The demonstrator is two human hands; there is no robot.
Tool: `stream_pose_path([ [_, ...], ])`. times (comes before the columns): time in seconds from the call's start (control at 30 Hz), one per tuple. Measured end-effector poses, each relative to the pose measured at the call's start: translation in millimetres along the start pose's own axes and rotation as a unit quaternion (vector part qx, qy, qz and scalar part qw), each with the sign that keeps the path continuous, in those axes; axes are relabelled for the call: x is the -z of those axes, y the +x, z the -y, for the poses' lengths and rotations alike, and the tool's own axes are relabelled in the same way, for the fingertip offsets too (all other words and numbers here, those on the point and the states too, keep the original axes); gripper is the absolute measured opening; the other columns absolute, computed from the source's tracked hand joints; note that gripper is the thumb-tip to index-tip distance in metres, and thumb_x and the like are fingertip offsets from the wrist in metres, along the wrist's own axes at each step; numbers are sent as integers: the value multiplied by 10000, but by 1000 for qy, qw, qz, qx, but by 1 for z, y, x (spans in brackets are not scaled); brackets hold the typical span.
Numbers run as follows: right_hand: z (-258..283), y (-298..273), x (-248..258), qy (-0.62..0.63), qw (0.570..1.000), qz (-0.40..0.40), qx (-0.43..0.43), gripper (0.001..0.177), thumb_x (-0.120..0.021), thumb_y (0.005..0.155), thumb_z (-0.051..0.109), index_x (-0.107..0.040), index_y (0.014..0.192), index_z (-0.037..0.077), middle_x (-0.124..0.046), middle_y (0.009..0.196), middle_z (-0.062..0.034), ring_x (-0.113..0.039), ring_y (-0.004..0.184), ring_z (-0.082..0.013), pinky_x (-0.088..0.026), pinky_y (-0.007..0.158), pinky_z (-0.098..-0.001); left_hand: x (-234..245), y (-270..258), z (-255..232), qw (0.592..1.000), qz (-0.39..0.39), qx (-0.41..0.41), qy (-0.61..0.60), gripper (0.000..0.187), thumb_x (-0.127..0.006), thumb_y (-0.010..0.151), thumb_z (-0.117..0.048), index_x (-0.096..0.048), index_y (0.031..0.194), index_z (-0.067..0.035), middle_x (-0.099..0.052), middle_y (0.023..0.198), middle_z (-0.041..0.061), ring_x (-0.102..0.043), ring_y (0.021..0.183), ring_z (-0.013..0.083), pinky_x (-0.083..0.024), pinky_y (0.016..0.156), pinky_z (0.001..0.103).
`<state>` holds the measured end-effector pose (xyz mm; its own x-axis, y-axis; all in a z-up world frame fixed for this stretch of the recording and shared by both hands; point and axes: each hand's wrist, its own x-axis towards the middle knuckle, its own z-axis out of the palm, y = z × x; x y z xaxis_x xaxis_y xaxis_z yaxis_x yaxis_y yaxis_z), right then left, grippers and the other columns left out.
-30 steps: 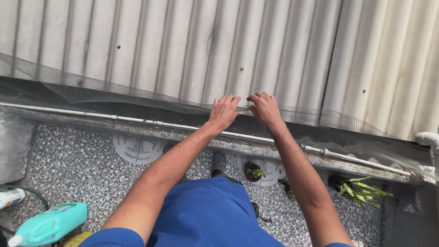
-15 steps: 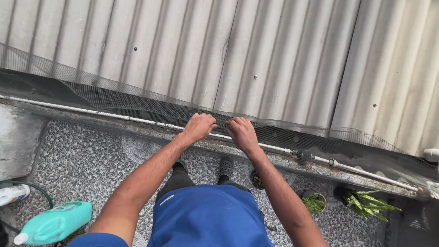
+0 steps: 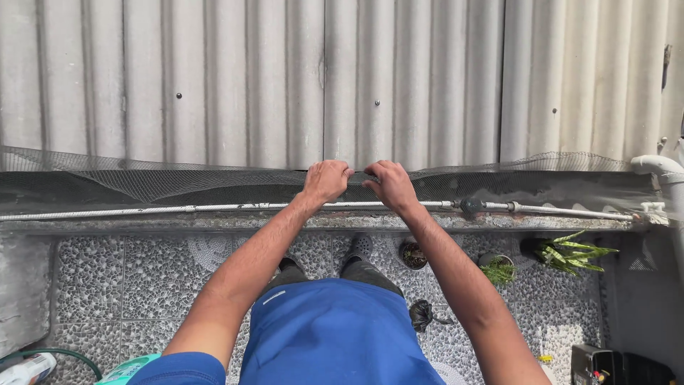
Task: The person installs a mesh screen along the edge of a corrugated roof. They align the screen and secure it to a pipe and the roof structure using small ties.
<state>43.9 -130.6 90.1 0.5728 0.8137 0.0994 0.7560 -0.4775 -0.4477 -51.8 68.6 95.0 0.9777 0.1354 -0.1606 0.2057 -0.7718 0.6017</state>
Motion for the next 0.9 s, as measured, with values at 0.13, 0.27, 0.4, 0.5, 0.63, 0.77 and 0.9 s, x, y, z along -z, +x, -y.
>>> stream_pose_path([
  [0.13,7,12,14,-7,999,40,4,262,-815,840,252,-730,1055,128,-732,953,-75,-718,972,-271,-517,874,-408,11,0,-4,999,7,36,-14,252,-544,1003,-408,-690,1035,-206,-750,906,136,-736,985,386,-557,851,536],
  [0.27,1,21,17,12,994,104,14,252,-795,856,280,-716,1028,114,-724,925,-104,-715,986,-315,-532,865,-451,15,-2,-9,999,11,33,-33,192,-580,999,-352,-672,1072,-200,-761,947,184,-725,1006,443,-543,880,570],
  [0.4,-5,32,13,19,990,141,21,209,-782,850,261,-721,977,107,-730,890,-119,-720,962,-344,-549,858,-471,11,-2,-7,1000,1,14,-22,199,-525,1037,-353,-664,1063,-213,-767,959,172,-733,1005,428,-554,878,560],
  [0.5,-5,34,14,23,991,134,16,209,-790,844,257,-721,967,103,-729,880,-122,-721,955,-348,-553,849,-477,-6,0,3,999,-23,2,24,193,-509,1047,-340,-662,1035,-224,-768,930,141,-748,978,389,-567,865,528],
  [0.63,-11,24,-7,-61,994,36,77,239,-818,815,301,-711,989,176,-699,896,-22,-705,932,-248,-542,814,-400,-13,12,10,999,-24,49,6,217,-502,1055,-378,-653,1123,-237,-778,966,137,-750,1011,372,-536,934,507],
  [0.77,-8,11,-16,-136,977,-117,113,358,-831,824,271,-712,1136,141,-675,1067,-43,-649,1065,-234,-498,888,-362,-2,23,5,996,-38,71,-31,261,-590,1004,-400,-619,1139,-179,-762,975,223,-731,1028,436,-535,921,560],
  [0.9,2,7,-15,-107,973,-176,102,486,-854,819,290,-684,1223,81,-658,1141,-90,-651,1101,-271,-503,927,-387,-6,29,11,995,-30,81,-56,299,-651,973,-410,-621,1125,-154,-749,1002,261,-710,1065,473,-533,934,584],
])
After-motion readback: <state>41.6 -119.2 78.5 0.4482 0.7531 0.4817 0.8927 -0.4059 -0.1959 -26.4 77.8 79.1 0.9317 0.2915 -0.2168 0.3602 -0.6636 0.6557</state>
